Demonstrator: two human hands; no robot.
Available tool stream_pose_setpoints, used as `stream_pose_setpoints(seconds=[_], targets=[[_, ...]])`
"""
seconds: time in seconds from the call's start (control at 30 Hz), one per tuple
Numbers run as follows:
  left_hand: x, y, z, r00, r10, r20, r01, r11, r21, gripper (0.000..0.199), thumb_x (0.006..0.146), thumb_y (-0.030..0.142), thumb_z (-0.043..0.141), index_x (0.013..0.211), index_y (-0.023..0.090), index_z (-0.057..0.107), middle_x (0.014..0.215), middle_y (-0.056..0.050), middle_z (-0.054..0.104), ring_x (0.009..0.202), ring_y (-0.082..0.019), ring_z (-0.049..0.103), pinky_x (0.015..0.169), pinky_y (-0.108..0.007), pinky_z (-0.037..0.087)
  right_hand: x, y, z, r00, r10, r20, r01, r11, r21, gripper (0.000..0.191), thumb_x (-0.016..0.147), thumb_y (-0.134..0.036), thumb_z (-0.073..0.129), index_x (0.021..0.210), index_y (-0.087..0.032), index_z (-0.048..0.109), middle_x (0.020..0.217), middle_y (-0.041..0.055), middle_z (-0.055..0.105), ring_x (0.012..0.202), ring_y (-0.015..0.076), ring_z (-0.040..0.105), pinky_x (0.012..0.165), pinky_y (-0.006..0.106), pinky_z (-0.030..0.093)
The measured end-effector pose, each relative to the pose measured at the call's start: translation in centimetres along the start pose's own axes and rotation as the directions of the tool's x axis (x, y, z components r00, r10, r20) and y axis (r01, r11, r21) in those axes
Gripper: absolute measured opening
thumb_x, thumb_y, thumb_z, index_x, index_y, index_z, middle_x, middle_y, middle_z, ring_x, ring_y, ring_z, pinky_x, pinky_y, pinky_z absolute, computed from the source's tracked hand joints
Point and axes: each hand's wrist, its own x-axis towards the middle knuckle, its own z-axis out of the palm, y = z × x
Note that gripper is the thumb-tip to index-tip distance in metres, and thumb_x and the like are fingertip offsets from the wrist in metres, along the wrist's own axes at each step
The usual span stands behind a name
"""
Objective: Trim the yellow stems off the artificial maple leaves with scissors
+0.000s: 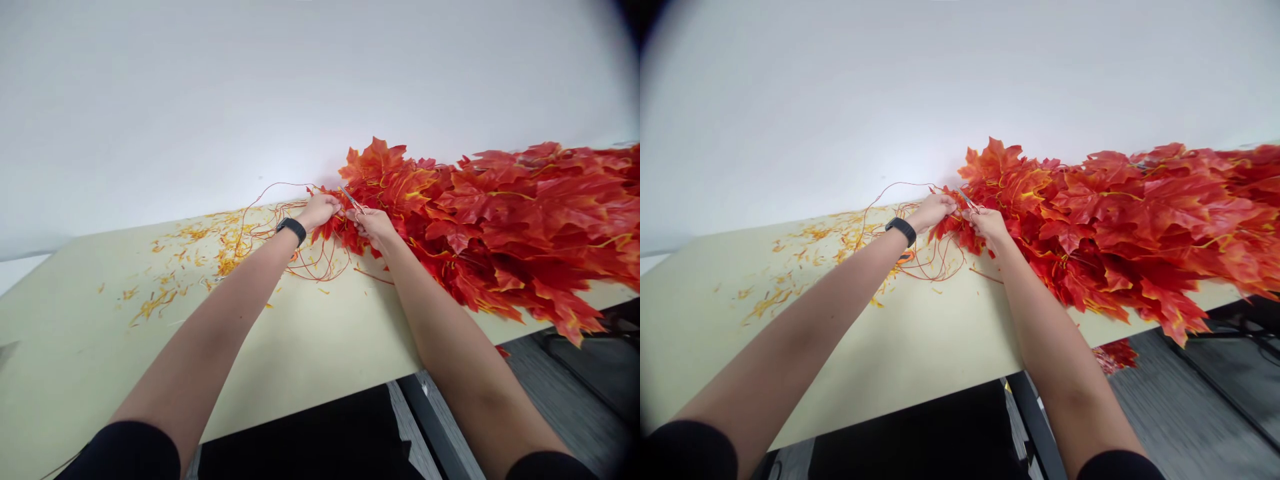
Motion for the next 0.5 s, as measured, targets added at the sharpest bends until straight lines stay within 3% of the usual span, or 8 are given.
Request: stream_pose_setpoints(seconds=[0.17, 0.3, 0.5], targets=[[0.2, -0.1, -0.7, 0.998, 0.07, 0.0, -0.069, 0.983, 0.171, 0.007, 0.087, 0.012, 0.068, 0.081, 0.013, 0.069, 0.081, -0.008, 0.076, 0.076, -0.016, 0.064, 0.091, -0.032, 0.05, 0.1, 0.2, 0.1, 1.0, 0.002, 0.005, -0.002, 1.0, 0.007, 0.017, 0.08, -0.018, 0.082, 0.076, -0.015, 0.066, 0.061, -0.0043, 0.048, 0.05, 0.0052, 0.035, 0.046, 0.022, 0.022], [0.5, -0.3, -1.4, 0.99, 0.13, 0.061, -0.142, 0.945, 0.294, 0.011, 0.089, 0.015, 0.069, 0.079, 0.012, 0.07, 0.079, -0.007, 0.073, 0.071, -0.014, 0.058, 0.085, -0.03, 0.047, 0.1, 0.2, 0.1, 0.999, 0.001, 0.033, -0.001, 1.0, 0.021, 0.02, 0.079, -0.018, 0.086, 0.077, -0.016, 0.066, 0.061, -0.0053, 0.045, 0.05, 0.0052, 0.034, 0.045, 0.022, 0.021], [1.1, -1.0, -0.9, 0.98, 0.179, 0.083, -0.196, 0.942, 0.272, 0.014, 0.094, 0.016, 0.065, 0.08, 0.012, 0.067, 0.084, -0.008, 0.074, 0.074, -0.014, 0.062, 0.079, -0.028, 0.047, 0.0, 0.3, 0.4, 0.997, -0.01, 0.075, 0.007, 0.999, 0.039, 0.014, 0.08, -0.015, 0.083, 0.077, -0.014, 0.07, 0.062, -0.003, 0.049, 0.052, 0.0049, 0.033, 0.044, 0.019, 0.021]])
